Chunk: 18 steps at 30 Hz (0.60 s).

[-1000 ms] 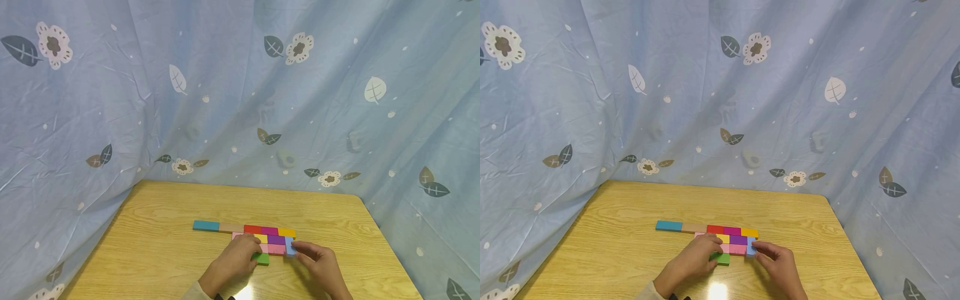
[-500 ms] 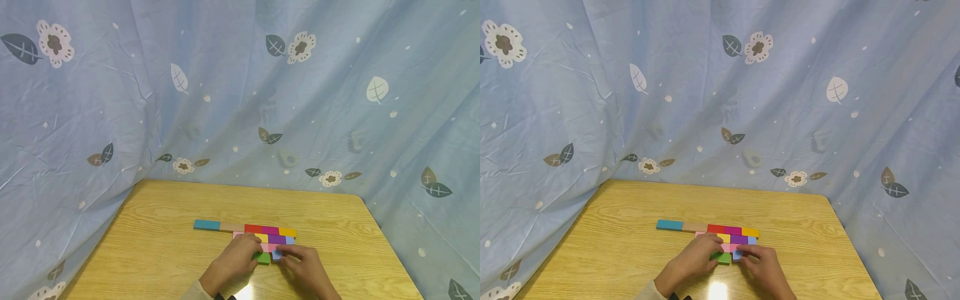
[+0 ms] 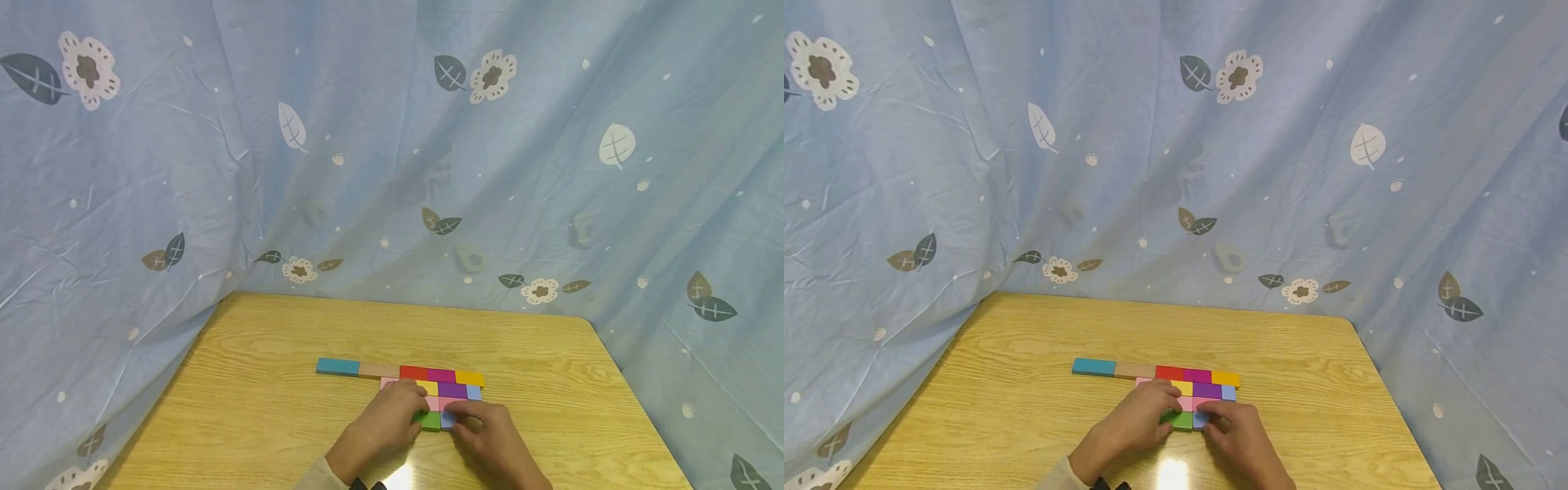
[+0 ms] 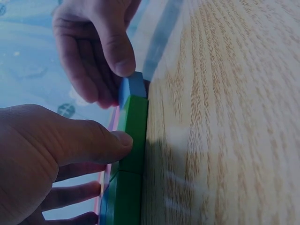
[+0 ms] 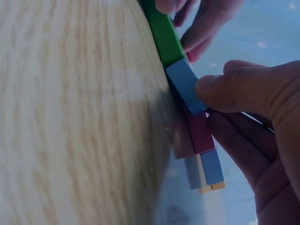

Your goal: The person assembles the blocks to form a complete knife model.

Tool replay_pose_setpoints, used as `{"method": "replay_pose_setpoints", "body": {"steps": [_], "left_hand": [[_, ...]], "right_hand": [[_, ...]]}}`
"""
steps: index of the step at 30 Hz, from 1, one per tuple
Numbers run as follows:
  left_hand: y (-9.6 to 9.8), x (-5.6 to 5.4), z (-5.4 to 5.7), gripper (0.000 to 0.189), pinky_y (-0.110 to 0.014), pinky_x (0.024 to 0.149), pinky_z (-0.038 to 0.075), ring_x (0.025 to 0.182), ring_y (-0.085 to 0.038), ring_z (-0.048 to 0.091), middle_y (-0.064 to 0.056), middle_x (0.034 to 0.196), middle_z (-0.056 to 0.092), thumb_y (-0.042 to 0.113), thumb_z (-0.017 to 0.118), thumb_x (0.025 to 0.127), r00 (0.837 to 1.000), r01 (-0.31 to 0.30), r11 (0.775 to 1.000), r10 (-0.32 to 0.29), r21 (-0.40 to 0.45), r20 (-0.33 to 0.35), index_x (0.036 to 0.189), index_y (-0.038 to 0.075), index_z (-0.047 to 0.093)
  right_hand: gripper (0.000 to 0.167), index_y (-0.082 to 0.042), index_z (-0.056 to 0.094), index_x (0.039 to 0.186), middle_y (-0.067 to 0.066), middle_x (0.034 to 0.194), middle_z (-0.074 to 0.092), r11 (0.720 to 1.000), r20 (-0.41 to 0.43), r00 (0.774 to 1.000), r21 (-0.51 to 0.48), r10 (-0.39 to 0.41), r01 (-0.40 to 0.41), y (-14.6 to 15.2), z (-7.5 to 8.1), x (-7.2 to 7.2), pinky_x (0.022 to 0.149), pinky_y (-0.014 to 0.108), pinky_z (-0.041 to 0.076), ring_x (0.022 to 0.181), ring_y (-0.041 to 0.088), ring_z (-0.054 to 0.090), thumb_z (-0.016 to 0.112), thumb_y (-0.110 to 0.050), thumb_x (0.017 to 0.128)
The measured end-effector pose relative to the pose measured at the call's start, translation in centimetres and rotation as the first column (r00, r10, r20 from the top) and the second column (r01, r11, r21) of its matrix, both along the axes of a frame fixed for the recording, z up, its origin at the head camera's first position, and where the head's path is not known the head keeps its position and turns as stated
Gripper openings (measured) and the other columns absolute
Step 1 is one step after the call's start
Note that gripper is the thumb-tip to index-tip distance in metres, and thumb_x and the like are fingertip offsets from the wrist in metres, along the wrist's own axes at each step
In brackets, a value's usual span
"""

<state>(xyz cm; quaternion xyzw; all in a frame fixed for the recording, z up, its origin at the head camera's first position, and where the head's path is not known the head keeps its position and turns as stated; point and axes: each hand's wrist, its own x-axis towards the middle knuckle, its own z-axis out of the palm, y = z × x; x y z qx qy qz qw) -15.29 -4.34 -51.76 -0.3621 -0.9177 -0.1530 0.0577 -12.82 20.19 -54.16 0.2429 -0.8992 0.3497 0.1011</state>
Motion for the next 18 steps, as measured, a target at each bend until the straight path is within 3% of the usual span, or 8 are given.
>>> {"method": "replay_pose_setpoints", "body": {"steps": [9,16,18], "left_hand": [[0.02,0.00,-0.04,0.014,-0.032,0.109,0.059,0.121,-0.011,0.071,0.009,0.119,0.080,0.013,0.086,0.088,1.000,-0.007,1.000,0.007,-0.003,0.018,0.100,0.022,0.088],[0.09,0.03,-0.14,0.012,-0.026,0.094,0.060,0.101,-0.005,0.068,0.012,0.106,0.078,0.008,0.084,0.087,1.000,0.006,1.000,-0.006,0.023,-0.006,0.085,0.020,0.083],[0.10,0.08,-0.04,0.011,-0.028,0.096,0.060,0.104,-0.006,0.069,0.012,0.108,0.079,0.010,0.084,0.087,1.000,-0.001,1.000,0.001,0.011,-0.008,0.087,0.021,0.083]], "right_hand": [[0.030,-0.017,0.085,0.111,-0.009,0.109,0.084,1.000,-0.029,1.000,0.012,0.005,-0.005,-0.11,-0.50,-0.13,0.090,0.032,0.068,0.104,0.011,0.079,0.090,-0.001,0.086],[0.028,-0.018,0.084,0.111,-0.011,0.109,0.083,1.000,-0.037,0.999,0.023,0.002,-0.001,-0.24,-0.37,-0.13,0.090,0.032,0.068,0.102,0.011,0.079,0.090,-0.003,0.088],[0.028,-0.019,0.084,0.111,-0.011,0.108,0.083,1.000,-0.049,0.999,0.023,0.008,-0.007,-0.23,-0.37,-0.14,0.090,0.033,0.068,0.101,0.011,0.079,0.090,-0.003,0.088]]}}
